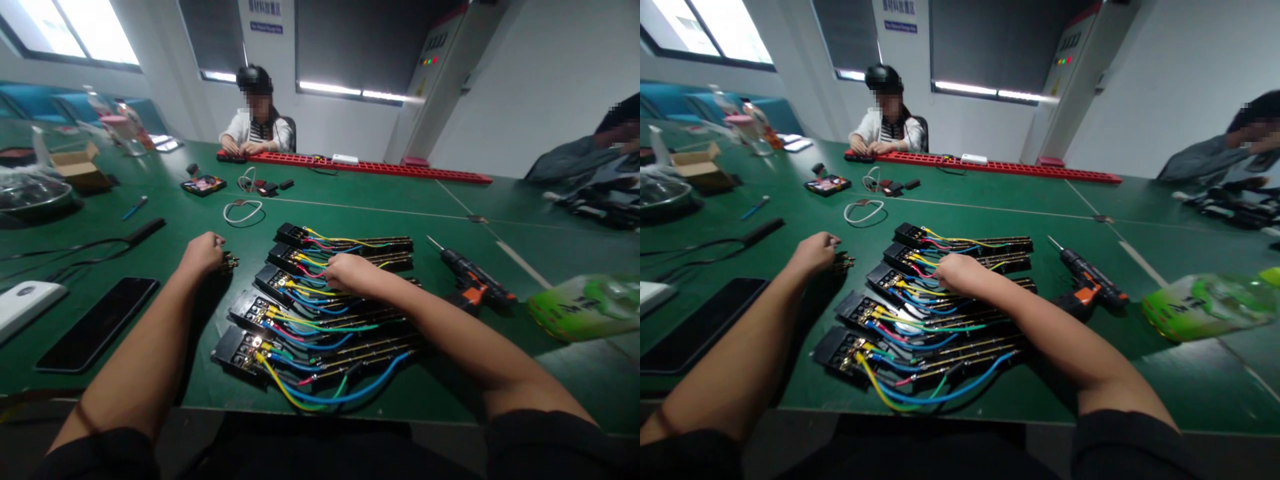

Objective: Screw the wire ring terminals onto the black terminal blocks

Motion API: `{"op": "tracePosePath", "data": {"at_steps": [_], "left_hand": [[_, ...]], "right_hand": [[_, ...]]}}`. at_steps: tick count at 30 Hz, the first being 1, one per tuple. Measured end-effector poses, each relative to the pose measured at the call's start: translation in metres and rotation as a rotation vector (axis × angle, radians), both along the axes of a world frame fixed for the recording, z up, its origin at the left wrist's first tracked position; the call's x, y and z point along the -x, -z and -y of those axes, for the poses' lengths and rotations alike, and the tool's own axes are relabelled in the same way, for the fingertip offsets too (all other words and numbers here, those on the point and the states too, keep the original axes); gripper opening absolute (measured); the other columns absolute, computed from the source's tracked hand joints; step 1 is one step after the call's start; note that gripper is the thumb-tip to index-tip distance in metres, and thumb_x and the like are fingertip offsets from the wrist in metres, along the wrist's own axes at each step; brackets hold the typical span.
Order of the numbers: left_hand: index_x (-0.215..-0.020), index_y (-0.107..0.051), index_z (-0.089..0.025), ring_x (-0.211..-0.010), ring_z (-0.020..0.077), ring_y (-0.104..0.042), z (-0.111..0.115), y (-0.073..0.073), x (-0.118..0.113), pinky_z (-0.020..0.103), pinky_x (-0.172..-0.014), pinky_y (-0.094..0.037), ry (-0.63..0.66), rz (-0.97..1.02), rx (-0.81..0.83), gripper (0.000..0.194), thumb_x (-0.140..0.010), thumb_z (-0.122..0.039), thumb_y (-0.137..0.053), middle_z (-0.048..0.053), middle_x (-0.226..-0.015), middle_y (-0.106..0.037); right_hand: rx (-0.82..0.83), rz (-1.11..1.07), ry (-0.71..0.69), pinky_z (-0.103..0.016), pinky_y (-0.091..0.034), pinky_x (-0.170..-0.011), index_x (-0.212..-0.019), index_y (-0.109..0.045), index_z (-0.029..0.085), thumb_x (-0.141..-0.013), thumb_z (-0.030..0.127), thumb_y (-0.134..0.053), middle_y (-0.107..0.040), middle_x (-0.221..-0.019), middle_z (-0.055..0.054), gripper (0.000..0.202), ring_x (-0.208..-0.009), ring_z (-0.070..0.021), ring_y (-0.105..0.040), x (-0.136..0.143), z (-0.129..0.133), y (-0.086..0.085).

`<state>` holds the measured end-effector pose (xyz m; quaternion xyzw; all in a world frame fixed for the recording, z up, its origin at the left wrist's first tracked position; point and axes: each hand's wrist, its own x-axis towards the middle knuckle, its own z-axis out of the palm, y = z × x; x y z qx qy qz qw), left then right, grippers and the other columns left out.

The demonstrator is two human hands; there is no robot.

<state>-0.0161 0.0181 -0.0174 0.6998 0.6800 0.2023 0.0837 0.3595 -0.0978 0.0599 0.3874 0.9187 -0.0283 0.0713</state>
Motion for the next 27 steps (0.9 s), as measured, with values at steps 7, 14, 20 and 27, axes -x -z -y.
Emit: {"op": "tracePosePath", "data": {"at_steps": [7, 14, 20, 27], "left_hand": [[-0.09, -0.064, -0.019, -0.104, 0.0272, -0.062, 0.016, -0.02, -0.018, 0.038, -0.096, -0.047, -0.147, 0.006, -0.289, 0.035, -0.097, -0.032, -0.033, 0.013, -0.103, -0.071], [-0.098, -0.06, -0.019, -0.09, 0.0207, -0.066, 0.026, -0.026, -0.032, 0.03, -0.087, -0.048, -0.061, 0.151, -0.385, 0.033, -0.1, -0.035, -0.031, 0.008, -0.092, -0.071], [-0.1, -0.062, -0.019, -0.088, 0.0217, -0.068, 0.029, -0.025, -0.04, 0.03, -0.087, -0.048, 0.014, 0.123, -0.35, 0.031, -0.099, -0.037, -0.037, 0.008, -0.091, -0.073], [-0.097, -0.064, -0.018, -0.084, 0.0218, -0.065, 0.026, -0.019, -0.041, 0.03, -0.082, -0.047, 0.086, 0.05, -0.304, 0.031, -0.097, -0.037, -0.041, 0.009, -0.09, -0.072]], "right_hand": [[-0.015, 0.089, 0.055, -0.028, -0.039, -0.071, -0.093, -0.077, 0.01, -0.094, 0.023, -0.054, -0.074, -0.097, -0.015, 0.026, -0.084, -0.0197, -0.065, 0.01, 0.0, 0.008], [-0.015, 0.122, 0.083, -0.029, -0.04, -0.071, -0.097, -0.076, 0.01, -0.095, 0.025, -0.053, -0.075, -0.1, -0.016, 0.027, -0.088, -0.0226, -0.068, 0.017, 0.001, 0.006], [-0.006, 0.073, 0.069, -0.028, -0.039, -0.074, -0.096, -0.074, 0.011, -0.097, 0.026, -0.053, -0.074, -0.101, -0.014, 0.025, -0.09, -0.0201, -0.066, 0.013, 0.0, 0.005], [-0.016, -0.026, 0.041, -0.027, -0.035, -0.071, -0.09, -0.072, 0.011, -0.097, 0.026, -0.053, -0.071, -0.095, -0.012, 0.025, -0.084, -0.0172, -0.062, 0.005, -0.003, 0.01]]}}
